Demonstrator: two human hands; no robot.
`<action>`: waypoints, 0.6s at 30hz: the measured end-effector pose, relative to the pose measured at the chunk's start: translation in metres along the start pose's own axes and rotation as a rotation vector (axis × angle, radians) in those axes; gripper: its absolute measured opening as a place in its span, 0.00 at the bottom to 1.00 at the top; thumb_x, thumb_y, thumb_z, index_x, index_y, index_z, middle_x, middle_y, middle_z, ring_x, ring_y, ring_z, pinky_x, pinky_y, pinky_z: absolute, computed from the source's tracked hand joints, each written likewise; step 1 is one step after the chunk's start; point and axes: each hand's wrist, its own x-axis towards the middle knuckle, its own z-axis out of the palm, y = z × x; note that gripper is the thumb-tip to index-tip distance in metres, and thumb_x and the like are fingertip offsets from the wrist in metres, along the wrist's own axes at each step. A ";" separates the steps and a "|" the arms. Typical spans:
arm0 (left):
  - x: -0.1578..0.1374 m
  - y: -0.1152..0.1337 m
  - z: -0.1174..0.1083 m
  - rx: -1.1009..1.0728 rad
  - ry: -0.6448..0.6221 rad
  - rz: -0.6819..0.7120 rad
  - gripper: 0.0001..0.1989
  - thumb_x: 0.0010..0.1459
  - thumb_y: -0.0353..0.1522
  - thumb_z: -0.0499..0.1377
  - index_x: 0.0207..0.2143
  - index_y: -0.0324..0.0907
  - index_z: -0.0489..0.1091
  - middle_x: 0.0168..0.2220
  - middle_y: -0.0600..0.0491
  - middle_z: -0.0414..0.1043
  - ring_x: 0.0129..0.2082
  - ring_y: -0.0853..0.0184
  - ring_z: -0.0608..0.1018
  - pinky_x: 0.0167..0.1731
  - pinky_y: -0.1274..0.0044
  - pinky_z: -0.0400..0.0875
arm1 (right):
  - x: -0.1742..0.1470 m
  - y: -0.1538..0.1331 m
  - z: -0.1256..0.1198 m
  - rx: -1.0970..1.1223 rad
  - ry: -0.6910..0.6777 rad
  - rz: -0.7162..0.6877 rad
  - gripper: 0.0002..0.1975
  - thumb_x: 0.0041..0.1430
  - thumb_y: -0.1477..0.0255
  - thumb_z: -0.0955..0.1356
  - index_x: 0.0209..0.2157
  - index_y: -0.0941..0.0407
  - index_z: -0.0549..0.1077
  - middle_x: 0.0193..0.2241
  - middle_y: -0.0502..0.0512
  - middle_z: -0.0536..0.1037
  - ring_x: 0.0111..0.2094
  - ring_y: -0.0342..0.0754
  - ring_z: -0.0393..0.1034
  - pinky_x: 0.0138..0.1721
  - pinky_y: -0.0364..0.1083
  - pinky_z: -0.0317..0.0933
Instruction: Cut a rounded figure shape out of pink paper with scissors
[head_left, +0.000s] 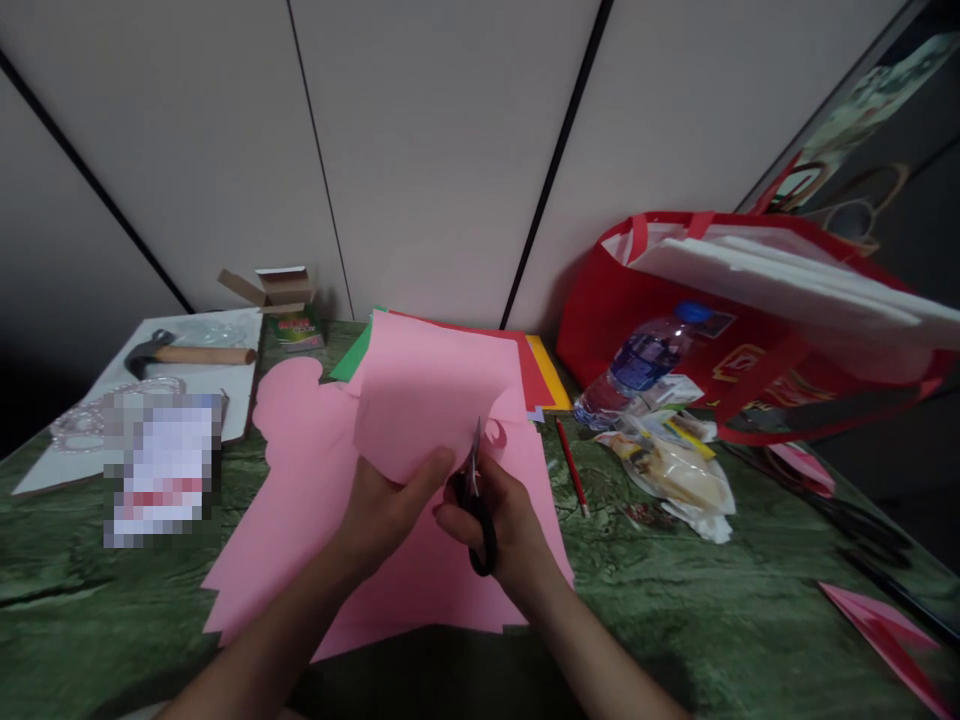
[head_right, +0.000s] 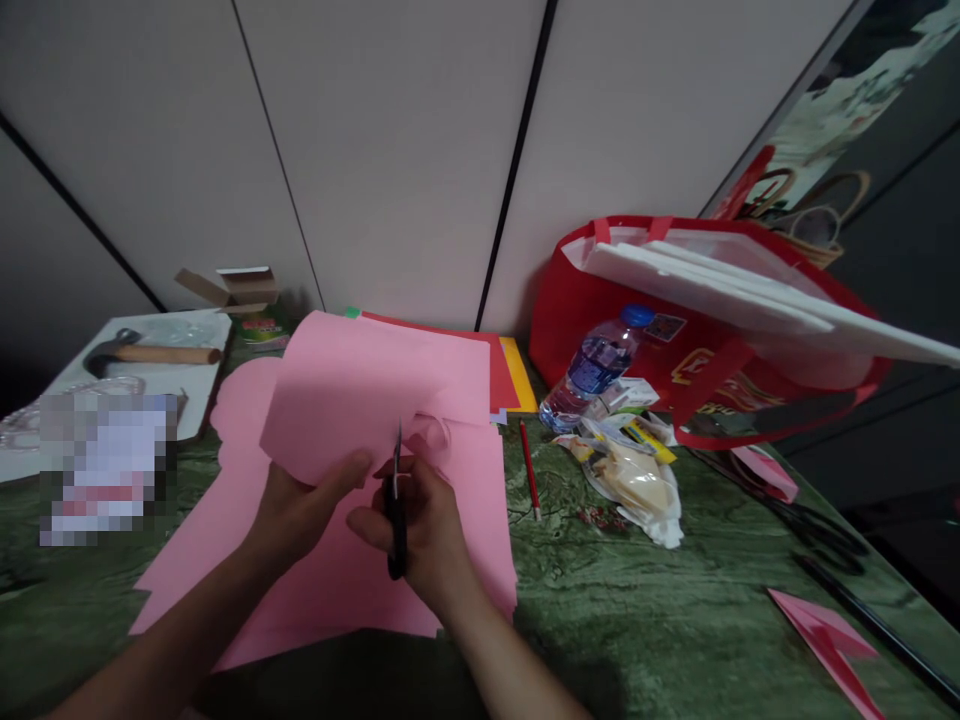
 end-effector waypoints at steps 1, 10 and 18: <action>-0.001 0.000 0.002 -0.008 -0.008 -0.018 0.05 0.50 0.32 0.60 0.30 0.39 0.70 0.26 0.53 0.75 0.26 0.66 0.77 0.24 0.77 0.72 | 0.000 -0.001 0.000 -0.003 0.004 -0.022 0.18 0.39 0.67 0.75 0.31 0.54 0.66 0.21 0.44 0.65 0.22 0.41 0.57 0.23 0.42 0.52; -0.004 -0.002 0.004 -0.030 -0.061 -0.118 0.10 0.51 0.36 0.59 0.22 0.41 0.70 0.20 0.53 0.72 0.22 0.66 0.75 0.22 0.75 0.72 | -0.001 -0.007 0.001 -0.030 -0.006 -0.024 0.18 0.38 0.63 0.75 0.28 0.54 0.66 0.22 0.46 0.64 0.24 0.43 0.58 0.24 0.43 0.54; -0.004 -0.003 0.005 -0.021 -0.051 -0.088 0.10 0.51 0.34 0.59 0.19 0.41 0.69 0.18 0.54 0.71 0.20 0.67 0.74 0.21 0.77 0.70 | -0.001 -0.007 0.000 -0.008 -0.012 -0.043 0.14 0.40 0.67 0.74 0.26 0.54 0.67 0.21 0.45 0.63 0.23 0.42 0.55 0.23 0.41 0.51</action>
